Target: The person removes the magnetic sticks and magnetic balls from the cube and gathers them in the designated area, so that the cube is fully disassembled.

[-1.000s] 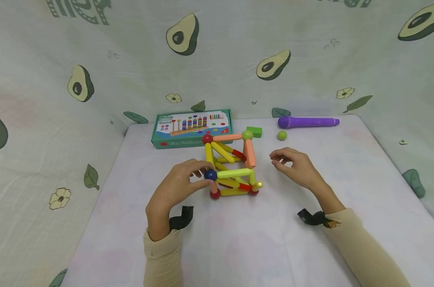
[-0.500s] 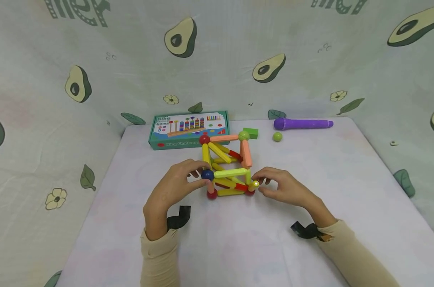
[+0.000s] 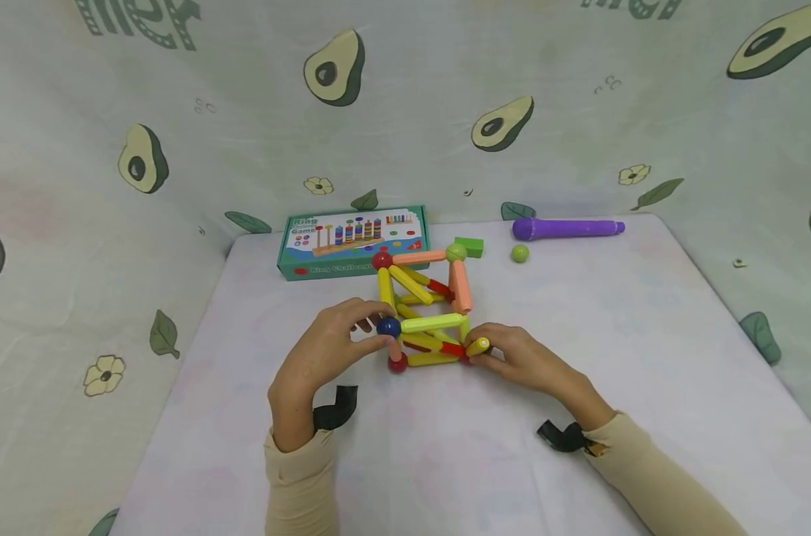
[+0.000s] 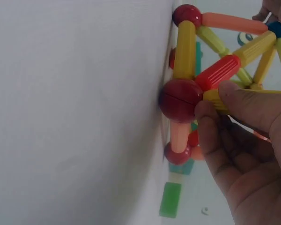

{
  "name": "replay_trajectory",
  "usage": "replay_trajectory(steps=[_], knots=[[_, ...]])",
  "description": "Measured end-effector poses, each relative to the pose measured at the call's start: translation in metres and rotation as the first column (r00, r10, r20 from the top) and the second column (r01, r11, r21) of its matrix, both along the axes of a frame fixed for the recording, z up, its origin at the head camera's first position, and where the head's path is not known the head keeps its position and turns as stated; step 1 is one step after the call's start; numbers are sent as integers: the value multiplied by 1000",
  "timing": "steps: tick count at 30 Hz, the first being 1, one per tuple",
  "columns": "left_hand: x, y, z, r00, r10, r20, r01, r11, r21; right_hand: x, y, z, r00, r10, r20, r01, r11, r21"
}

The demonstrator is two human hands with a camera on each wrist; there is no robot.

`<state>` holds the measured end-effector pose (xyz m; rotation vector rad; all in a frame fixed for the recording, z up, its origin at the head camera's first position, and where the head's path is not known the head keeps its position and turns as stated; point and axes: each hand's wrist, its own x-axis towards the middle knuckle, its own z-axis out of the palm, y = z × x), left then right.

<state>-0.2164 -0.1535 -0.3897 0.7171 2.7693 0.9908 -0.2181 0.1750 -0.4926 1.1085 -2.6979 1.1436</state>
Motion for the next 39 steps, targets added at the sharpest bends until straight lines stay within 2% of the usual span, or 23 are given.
replay_trajectory(steps=[6,10,13,15,20,26,30,35,39], knots=[[0,0,2,1000,6,13,-6,1000,-12,1,0,4,998,5,55,-7,1000,28],[1,1,2,1000,10,15,-10,1000,-18,-1,5,8,996,13,89,-12,1000,-10],[2,1,1,1000,11,17,-11,1000,-20,-3,13,13,997,-59,49,62,996,-58],[2,2,1,1000,9,18,-9,1000,-21,-5,20,16,990,-143,9,143,985,-91],[1,3,2,1000,1,15,0,1000,-25,-12,36,23,936,-352,-34,343,928,-148],[1,2,3,1000,-10,0,10,1000,-14,-24,49,23,854,-519,41,519,841,-151],[1,2,3,1000,-11,-4,11,1000,-10,-32,55,20,822,-566,69,570,810,-136],[2,2,4,1000,11,14,-10,1000,-10,-42,62,17,802,-593,67,596,791,-137],[3,3,4,1000,16,19,-15,1000,-12,-53,65,12,779,-620,97,627,771,-109]])
